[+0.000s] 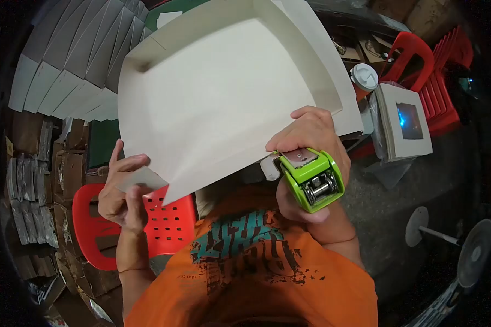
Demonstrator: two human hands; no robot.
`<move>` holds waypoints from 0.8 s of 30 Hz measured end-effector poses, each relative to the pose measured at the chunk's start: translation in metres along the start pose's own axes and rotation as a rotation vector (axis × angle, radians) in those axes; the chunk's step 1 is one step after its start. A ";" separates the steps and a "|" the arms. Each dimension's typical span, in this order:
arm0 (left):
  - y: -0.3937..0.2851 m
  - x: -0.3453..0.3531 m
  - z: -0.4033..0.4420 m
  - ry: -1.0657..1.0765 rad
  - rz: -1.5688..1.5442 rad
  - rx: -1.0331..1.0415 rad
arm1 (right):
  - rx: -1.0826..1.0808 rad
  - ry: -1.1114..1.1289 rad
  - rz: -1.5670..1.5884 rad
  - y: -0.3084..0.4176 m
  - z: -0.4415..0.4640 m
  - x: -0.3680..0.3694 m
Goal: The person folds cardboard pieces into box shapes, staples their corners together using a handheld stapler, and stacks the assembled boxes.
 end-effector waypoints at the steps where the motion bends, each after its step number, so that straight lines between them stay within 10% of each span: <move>1: -0.005 0.003 0.004 0.051 0.013 0.028 | 0.005 0.005 -0.008 0.000 0.001 -0.001; 8: -0.063 0.047 0.041 0.453 0.011 0.449 | 0.061 0.124 0.015 -0.011 0.044 0.000; 18: -0.055 0.088 0.075 0.576 -0.239 0.464 | 0.088 0.488 0.146 -0.014 0.064 0.043; 24: -0.047 0.090 0.077 0.521 -0.273 0.462 | 0.407 0.206 0.761 -0.015 0.039 0.039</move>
Point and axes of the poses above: each hand's wrist, its own z-axis towards the middle knuckle, its own x-axis out of the palm, y = z × x, the point moved 10 cm from there along z, towards the middle knuckle, and after that the axes turned 9 degrees about x, right-handed, at the moved point
